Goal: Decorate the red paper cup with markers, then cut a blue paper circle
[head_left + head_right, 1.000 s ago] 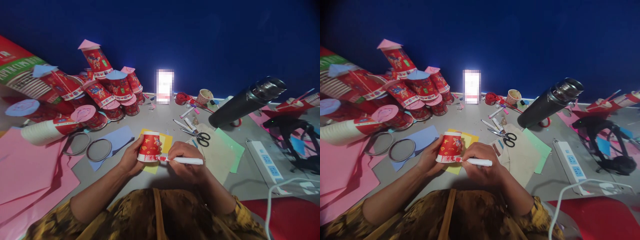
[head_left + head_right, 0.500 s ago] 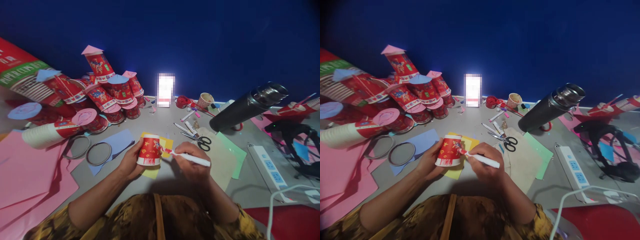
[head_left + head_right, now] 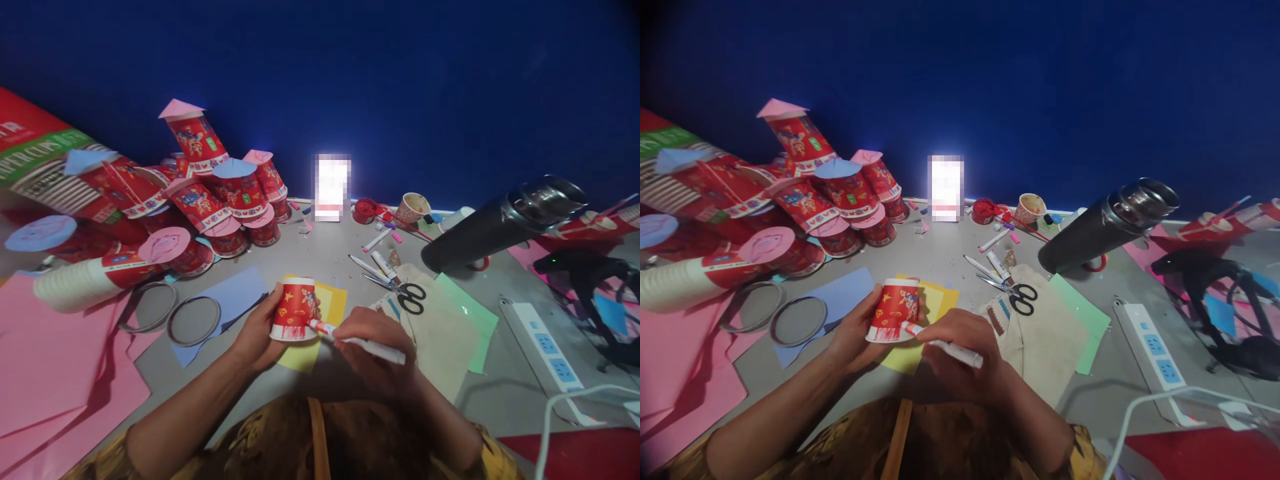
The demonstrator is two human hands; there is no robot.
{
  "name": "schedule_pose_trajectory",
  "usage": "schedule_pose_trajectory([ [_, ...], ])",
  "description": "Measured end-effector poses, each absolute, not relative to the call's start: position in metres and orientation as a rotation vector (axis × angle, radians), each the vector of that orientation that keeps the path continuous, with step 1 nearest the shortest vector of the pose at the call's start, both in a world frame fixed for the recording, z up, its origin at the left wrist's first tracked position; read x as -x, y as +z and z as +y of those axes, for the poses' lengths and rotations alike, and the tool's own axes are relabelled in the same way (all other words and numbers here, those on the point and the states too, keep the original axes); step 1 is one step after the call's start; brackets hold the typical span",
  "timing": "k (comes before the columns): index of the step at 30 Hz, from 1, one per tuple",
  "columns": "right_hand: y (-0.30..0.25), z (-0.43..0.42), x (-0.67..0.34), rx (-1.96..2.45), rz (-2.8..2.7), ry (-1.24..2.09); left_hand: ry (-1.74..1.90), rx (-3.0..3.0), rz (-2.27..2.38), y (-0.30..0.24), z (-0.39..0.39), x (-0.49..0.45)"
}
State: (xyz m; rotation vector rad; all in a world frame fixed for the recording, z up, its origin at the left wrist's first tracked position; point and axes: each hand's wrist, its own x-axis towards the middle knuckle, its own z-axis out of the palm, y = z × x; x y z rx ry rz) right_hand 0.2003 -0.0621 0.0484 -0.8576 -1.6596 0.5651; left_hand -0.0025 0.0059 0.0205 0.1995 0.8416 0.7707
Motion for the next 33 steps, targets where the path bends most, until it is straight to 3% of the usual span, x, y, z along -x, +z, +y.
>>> schedule_pose_trajectory([
  [33,0.044,-0.0624,-0.1913,0.894,-1.726,0.489,0.757,-0.208,0.889,0.026,0.0009,-0.0045],
])
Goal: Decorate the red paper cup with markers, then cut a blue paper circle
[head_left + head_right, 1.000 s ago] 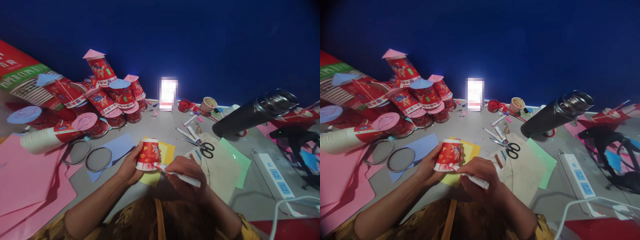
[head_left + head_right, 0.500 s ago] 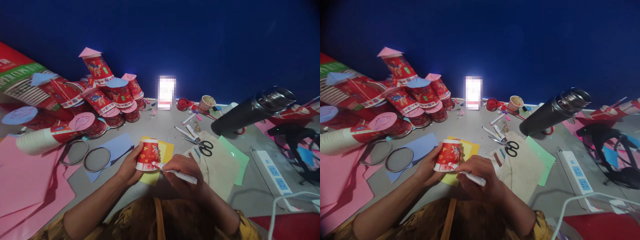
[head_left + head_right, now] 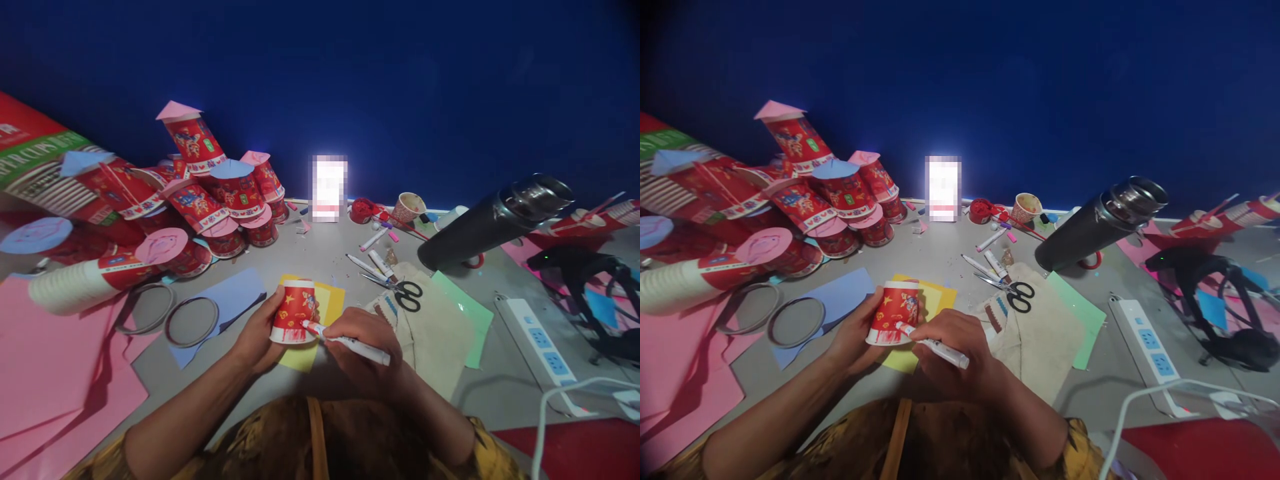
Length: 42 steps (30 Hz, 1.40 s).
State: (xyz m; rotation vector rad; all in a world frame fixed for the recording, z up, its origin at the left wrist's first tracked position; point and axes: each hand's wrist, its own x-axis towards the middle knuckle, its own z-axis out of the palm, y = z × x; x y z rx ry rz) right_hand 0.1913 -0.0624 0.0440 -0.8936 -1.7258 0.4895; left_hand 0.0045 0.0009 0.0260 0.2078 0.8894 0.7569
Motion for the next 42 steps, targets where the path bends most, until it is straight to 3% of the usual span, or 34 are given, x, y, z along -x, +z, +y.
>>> schedule_pose_trajectory([
  [26,0.04,-0.058,-0.193,0.857,-1.693,0.588,0.871,-0.31,0.895,0.03,-0.003,-0.002],
  [31,0.03,-0.053,-0.204,1.136,-1.478,0.32,0.81,-0.211,1.048,0.044,0.006,0.001],
  [36,0.019,-0.043,-0.231,1.451,-1.427,0.458,0.8,-0.2,1.104,0.05,0.01,0.001],
  [42,0.004,-0.033,-0.239,1.68,-1.729,0.338,0.809,-0.225,1.102,0.043,0.012,0.001],
])
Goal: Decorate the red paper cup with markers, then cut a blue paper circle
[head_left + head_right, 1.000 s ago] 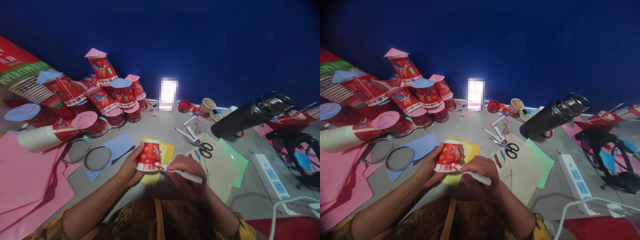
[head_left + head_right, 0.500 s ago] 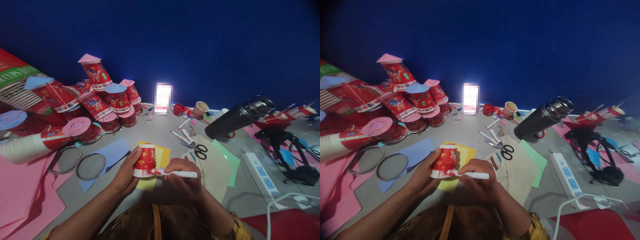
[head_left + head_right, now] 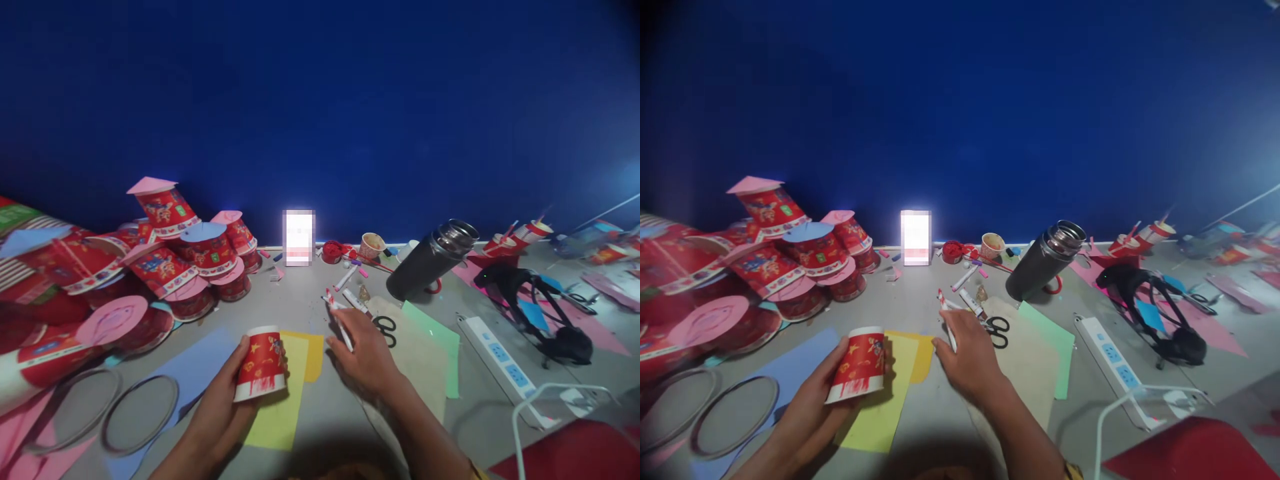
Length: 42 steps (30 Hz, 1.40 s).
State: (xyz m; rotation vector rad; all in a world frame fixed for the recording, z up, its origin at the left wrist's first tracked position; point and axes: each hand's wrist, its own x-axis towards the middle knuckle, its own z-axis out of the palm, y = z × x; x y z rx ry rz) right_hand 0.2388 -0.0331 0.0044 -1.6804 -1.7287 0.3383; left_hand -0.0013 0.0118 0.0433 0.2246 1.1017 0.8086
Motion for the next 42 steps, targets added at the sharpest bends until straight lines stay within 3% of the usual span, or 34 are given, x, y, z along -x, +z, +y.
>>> schedule_pose_trajectory([
  [23,0.048,-0.031,-0.245,2.303,-1.901,0.607,0.851,-0.271,1.115,0.033,0.008,0.005],
  [32,0.076,-0.008,-0.279,2.342,-1.751,0.343,0.856,-0.213,1.126,0.039,0.012,0.004],
  [42,0.025,0.012,-0.289,2.264,-1.582,0.212,0.861,-0.166,1.097,0.017,0.014,0.004],
])
